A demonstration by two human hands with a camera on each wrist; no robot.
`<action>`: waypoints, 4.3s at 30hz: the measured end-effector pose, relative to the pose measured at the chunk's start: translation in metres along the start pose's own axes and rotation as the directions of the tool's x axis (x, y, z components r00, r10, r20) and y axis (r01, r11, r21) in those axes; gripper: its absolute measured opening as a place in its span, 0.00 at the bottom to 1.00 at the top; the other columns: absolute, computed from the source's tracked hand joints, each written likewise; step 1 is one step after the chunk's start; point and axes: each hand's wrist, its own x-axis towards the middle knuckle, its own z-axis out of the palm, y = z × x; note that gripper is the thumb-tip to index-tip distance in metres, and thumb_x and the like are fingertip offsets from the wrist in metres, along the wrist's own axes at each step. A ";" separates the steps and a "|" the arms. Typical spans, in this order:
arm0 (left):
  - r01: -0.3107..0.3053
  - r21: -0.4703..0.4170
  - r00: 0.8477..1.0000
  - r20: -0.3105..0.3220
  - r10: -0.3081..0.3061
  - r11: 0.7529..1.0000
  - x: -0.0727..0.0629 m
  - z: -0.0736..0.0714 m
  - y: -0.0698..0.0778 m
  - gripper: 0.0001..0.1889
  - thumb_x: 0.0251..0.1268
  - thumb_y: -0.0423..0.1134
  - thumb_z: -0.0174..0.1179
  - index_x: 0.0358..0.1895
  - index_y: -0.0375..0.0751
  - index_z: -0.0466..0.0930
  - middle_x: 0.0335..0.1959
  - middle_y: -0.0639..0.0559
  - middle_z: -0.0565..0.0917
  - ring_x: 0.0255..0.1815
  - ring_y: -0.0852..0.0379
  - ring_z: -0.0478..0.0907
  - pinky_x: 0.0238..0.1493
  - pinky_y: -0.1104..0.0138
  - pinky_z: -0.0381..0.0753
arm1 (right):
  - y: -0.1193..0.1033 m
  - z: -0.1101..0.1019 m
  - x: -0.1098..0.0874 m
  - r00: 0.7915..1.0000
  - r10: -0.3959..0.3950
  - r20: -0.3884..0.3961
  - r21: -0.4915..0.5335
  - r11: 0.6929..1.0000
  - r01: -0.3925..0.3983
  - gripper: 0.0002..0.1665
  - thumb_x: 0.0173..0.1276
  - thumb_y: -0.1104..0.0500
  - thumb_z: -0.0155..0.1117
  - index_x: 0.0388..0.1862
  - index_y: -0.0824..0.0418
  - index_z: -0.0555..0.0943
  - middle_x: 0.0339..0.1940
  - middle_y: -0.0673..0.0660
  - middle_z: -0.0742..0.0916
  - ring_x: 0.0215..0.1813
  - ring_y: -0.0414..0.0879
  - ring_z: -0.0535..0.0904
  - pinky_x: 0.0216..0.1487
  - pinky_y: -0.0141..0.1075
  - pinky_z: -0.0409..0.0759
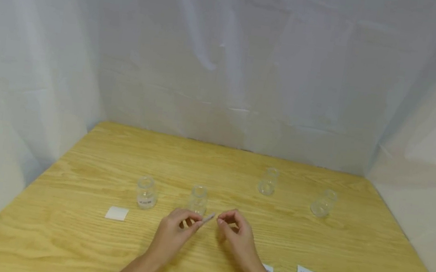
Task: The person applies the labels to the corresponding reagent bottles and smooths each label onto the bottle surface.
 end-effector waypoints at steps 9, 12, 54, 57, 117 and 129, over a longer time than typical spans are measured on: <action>0.075 -0.049 0.996 0.060 -0.072 0.996 0.003 -0.004 -0.002 0.06 0.52 0.30 0.66 0.33 0.40 0.81 0.29 0.61 0.78 0.28 0.63 0.72 0.29 0.71 0.75 | 0.000 0.000 0.001 0.999 -0.042 0.009 -0.078 0.996 0.042 0.05 0.64 0.70 0.57 0.39 0.69 0.76 0.38 0.60 0.81 0.41 0.54 0.75 0.36 0.33 0.77; 0.104 -0.047 0.992 0.075 -0.100 0.993 0.004 -0.005 -0.002 0.06 0.52 0.30 0.66 0.33 0.40 0.81 0.29 0.61 0.78 0.28 0.62 0.72 0.29 0.71 0.75 | -0.002 0.001 0.001 1.000 -0.028 0.004 -0.100 0.995 0.028 0.03 0.64 0.69 0.59 0.36 0.69 0.77 0.35 0.59 0.81 0.38 0.54 0.76 0.35 0.31 0.76; 0.037 0.368 0.997 -0.083 -0.007 0.929 0.009 -0.008 -0.016 0.26 0.48 0.29 0.68 0.55 0.37 0.75 0.28 0.54 0.81 0.29 0.58 0.73 0.24 0.72 0.72 | 0.012 0.026 0.024 0.950 -0.310 0.043 -0.151 0.938 0.313 0.04 0.58 0.77 0.59 0.30 0.72 0.74 0.47 0.72 0.75 0.49 0.64 0.74 0.47 0.45 0.77; 0.039 0.370 0.997 -0.082 -0.010 0.928 0.009 -0.007 -0.017 0.26 0.48 0.29 0.68 0.55 0.37 0.75 0.28 0.54 0.81 0.29 0.58 0.74 0.24 0.72 0.72 | 0.012 0.026 0.024 0.952 -0.303 0.045 -0.145 0.941 0.307 0.04 0.59 0.77 0.58 0.30 0.72 0.74 0.47 0.72 0.75 0.50 0.64 0.74 0.47 0.44 0.77; 0.077 0.339 0.992 -0.121 -0.037 0.938 0.016 -0.006 -0.022 0.21 0.48 0.32 0.68 0.49 0.40 0.78 0.29 0.54 0.81 0.29 0.56 0.72 0.25 0.70 0.72 | 0.009 0.039 0.025 0.958 -0.261 -0.121 -0.175 0.955 0.239 0.02 0.54 0.78 0.60 0.27 0.76 0.75 0.36 0.70 0.80 0.39 0.59 0.79 0.38 0.39 0.80; 0.076 0.281 0.991 -0.128 -0.042 0.957 0.015 -0.007 -0.023 0.23 0.48 0.29 0.68 0.51 0.39 0.76 0.39 0.47 0.81 0.37 0.51 0.77 0.32 0.64 0.78 | 0.015 0.041 0.028 0.972 -0.186 -0.145 -0.103 0.980 0.172 0.07 0.56 0.77 0.61 0.28 0.74 0.71 0.37 0.69 0.82 0.41 0.61 0.79 0.41 0.40 0.80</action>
